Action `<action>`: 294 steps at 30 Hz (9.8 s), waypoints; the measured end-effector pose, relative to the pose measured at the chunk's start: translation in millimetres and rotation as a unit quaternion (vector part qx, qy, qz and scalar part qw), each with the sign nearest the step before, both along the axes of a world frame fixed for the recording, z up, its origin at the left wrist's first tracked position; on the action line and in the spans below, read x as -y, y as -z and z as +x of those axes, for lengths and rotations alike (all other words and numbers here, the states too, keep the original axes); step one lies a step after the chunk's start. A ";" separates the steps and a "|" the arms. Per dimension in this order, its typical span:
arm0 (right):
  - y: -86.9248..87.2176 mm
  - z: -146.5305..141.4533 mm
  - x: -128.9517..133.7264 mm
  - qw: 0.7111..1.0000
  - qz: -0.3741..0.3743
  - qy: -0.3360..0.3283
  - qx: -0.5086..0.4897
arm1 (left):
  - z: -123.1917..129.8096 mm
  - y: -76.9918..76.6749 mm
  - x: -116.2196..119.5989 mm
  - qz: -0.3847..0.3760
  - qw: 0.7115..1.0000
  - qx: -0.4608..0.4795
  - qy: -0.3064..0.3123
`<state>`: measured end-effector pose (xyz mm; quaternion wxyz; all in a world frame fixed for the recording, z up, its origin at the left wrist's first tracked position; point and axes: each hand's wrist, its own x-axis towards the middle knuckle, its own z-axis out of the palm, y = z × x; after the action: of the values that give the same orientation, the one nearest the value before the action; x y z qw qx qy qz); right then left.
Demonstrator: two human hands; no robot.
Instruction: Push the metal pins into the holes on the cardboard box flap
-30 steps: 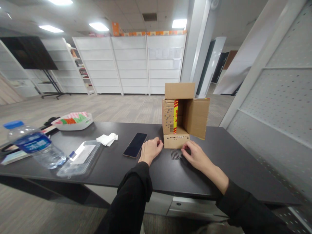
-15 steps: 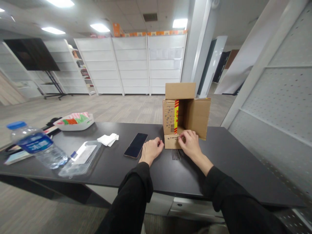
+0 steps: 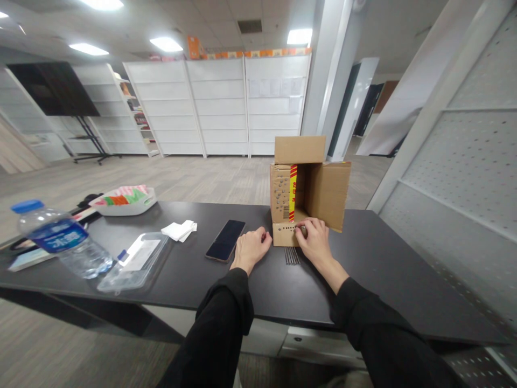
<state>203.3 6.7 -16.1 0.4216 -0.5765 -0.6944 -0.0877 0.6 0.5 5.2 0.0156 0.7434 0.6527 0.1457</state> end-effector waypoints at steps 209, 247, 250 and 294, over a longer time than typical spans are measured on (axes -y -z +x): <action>-1.8 20.7 63.1 0.994 -0.098 -0.015 0.049 | -7.3 -2.3 9.8 0.048 0.999 0.008 -0.011; 1.9 21.4 61.5 0.992 -0.105 -0.026 0.069 | -20.3 12.6 19.3 0.160 0.939 0.304 -0.010; 1.8 21.2 61.3 0.992 -0.103 -0.022 0.071 | -19.9 11.1 19.1 0.154 0.939 0.308 -0.022; 6.0 22.1 58.4 0.991 -0.109 -0.022 0.072 | -20.9 19.4 12.0 0.070 0.878 0.474 0.008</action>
<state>225.4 -51.7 -22.1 0.3072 -0.5959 -0.7408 -0.0433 -20.3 -11.6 -14.2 0.2720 0.5895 0.5497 0.5257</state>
